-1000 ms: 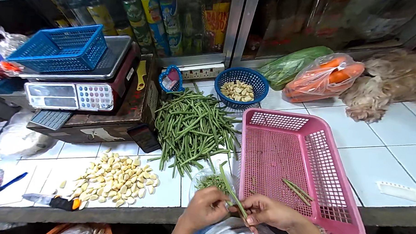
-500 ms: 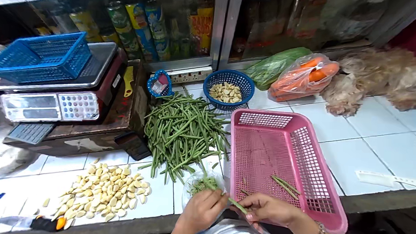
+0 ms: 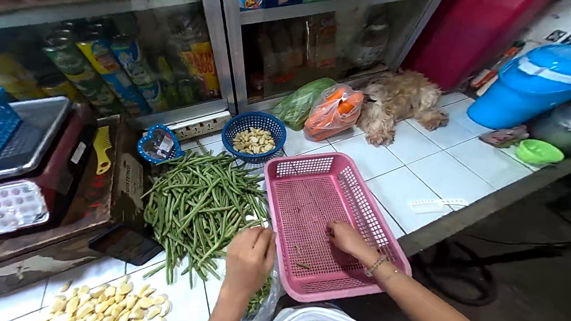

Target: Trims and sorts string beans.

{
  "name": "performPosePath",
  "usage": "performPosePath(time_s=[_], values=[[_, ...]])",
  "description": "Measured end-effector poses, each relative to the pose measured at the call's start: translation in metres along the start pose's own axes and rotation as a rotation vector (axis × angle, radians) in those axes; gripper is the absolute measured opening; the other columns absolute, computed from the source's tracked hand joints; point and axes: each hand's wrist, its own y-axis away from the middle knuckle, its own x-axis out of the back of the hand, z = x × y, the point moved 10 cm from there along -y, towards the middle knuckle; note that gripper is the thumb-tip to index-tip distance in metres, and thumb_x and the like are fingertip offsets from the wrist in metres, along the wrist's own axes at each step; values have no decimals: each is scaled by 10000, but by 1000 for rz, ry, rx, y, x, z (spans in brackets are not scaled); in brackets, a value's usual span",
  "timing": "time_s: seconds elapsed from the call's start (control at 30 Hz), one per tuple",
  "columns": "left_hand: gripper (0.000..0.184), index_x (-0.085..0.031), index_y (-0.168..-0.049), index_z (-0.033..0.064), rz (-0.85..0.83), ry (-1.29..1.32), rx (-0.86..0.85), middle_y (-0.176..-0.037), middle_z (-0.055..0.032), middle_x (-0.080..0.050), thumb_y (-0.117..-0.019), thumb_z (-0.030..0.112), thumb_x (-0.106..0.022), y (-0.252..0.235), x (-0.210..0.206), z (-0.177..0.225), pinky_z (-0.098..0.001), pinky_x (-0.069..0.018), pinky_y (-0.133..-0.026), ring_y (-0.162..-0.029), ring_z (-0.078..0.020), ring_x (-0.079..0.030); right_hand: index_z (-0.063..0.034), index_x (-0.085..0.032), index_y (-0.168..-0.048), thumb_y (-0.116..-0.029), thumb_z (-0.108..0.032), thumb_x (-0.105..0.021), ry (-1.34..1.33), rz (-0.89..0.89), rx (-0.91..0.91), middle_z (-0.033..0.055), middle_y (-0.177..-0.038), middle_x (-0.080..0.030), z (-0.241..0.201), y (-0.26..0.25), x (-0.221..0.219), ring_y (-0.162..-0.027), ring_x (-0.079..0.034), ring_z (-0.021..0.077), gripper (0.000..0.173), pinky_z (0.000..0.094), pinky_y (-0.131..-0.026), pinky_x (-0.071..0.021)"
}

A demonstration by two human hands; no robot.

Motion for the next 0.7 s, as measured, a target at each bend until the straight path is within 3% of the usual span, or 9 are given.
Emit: performPosePath(time_s=[0.1,0.17,0.27,0.33,0.4,0.57,0.63,0.7], values=[[164,-769,-863,-5,-41,86,-23,-810,-133,-745,-873,85,-632,17,-23,12,-334,-591,-693,-743,-255,-734,111,-641,-1225,-993,-32,-582,-8,8,103,311,-1331,-589,-13,1,1,-1304,-527,455,279,578,-1115,-376],[129,-773,-901,-22,-155,158,38,-863,-163,-747,-850,39,-671,26,-37,16,-378,-608,-729,-795,-294,-745,123,-634,-1229,-1033,-51,-541,-109,44,213,313,-1291,-618,-30,14,9,-1263,-568,437,278,539,-1119,-384],[184,-760,-1037,-67,-311,312,185,-999,-236,-733,-882,-15,-676,43,-63,21,-456,-609,-812,-921,-375,-739,123,-679,-1152,-1013,-38,-581,-306,120,437,285,-1150,-683,-74,53,24,-1067,-666,361,234,445,-1003,-495],[227,-747,-1087,-82,-292,359,236,-1037,-255,-727,-884,-37,-656,53,-71,19,-456,-604,-834,-944,-390,-736,125,-718,-1036,-946,16,-634,-335,211,628,270,-1059,-708,-108,84,28,-971,-697,339,165,418,-928,-542],[234,-746,-1063,-96,-254,322,191,-1010,-249,-735,-849,-76,-653,59,-72,17,-427,-610,-819,-916,-379,-743,124,-731,-959,-892,31,-680,-337,278,762,265,-1019,-714,-132,105,27,-927,-710,329,126,386,-875,-567],[149,-750,-923,-59,-282,77,-70,-818,-162,-726,-797,-47,-671,69,-60,27,-366,-602,-679,-747,-297,-735,151,-707,-1049,-950,23,-638,-216,32,698,321,-1219,-623,-151,110,6,-1080,-649,377,176,387,-974,-520],[135,-749,-887,-33,-219,4,-125,-785,-130,-722,-825,17,-640,75,-52,27,-351,-587,-663,-715,-267,-724,152,-711,-1033,-952,27,-623,-236,41,720,315,-1170,-646,-157,115,3,-1045,-663,366,172,379,-952,-528],[156,-743,-853,-13,-69,-2,-103,-750,-109,-714,-855,48,-599,77,-37,20,-308,-574,-662,-677,-231,-699,136,-728,-942,-915,28,-647,-394,183,768,283,-1076,-686,-159,120,7,-945,-686,285,138,316,-861,-551]])
